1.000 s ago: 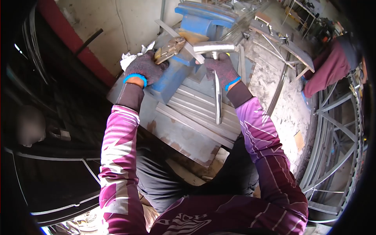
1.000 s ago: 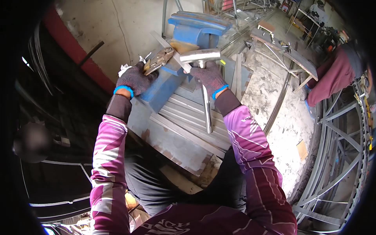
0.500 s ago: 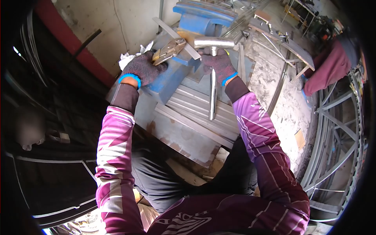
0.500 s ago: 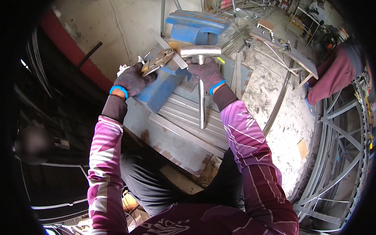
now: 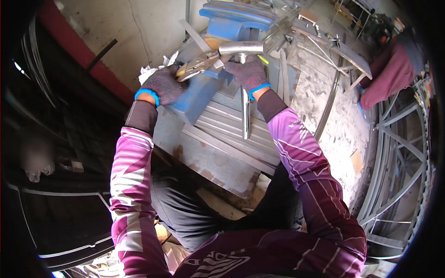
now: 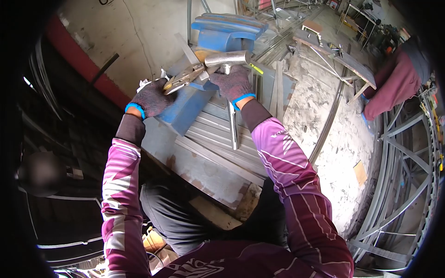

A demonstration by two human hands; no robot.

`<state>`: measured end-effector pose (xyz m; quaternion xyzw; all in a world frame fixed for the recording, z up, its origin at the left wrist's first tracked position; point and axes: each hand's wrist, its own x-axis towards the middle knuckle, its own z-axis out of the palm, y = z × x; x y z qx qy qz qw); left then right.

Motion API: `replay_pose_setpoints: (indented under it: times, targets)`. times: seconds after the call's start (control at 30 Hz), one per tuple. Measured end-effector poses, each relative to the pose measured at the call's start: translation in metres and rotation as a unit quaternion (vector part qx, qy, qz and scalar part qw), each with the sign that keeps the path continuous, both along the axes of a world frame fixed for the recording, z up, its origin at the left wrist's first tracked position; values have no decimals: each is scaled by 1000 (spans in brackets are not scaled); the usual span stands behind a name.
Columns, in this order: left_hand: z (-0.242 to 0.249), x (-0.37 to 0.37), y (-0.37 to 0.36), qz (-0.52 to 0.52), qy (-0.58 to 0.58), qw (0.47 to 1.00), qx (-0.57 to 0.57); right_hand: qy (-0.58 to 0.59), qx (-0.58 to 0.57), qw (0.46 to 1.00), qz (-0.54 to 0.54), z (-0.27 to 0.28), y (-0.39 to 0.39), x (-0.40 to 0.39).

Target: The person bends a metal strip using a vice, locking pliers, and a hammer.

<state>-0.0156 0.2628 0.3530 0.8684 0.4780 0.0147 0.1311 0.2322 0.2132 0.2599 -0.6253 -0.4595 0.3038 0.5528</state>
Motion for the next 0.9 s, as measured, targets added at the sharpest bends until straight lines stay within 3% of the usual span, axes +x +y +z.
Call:
replay_pose_setpoints:
  times: [0.13, 0.27, 0.37, 0.4, 0.57, 0.9]
  targets:
    - [-16, -7, 15, -28, 20, 998, 48, 30, 37, 999, 1, 22, -44, 14]
    - [-16, -6, 13, -30, 24, 999, 25, 208, 65, 976, 8, 61, -129, 25]
    - [-25, -11, 22, -53, -14, 998, 35, 274, 80, 958, -31, 36, -178, 25]
    - [-22, -9, 18, -52, -10, 998, 36, 333, 85, 939, 12, 24, -192, 27]
    - [-17, -6, 11, -35, 4, 999, 40, 338, -18, 939, -59, -9, -226, 32]
    - [-19, -6, 12, -40, -26, 999, 21, 374, 19, 926, -52, -4, -225, 31]
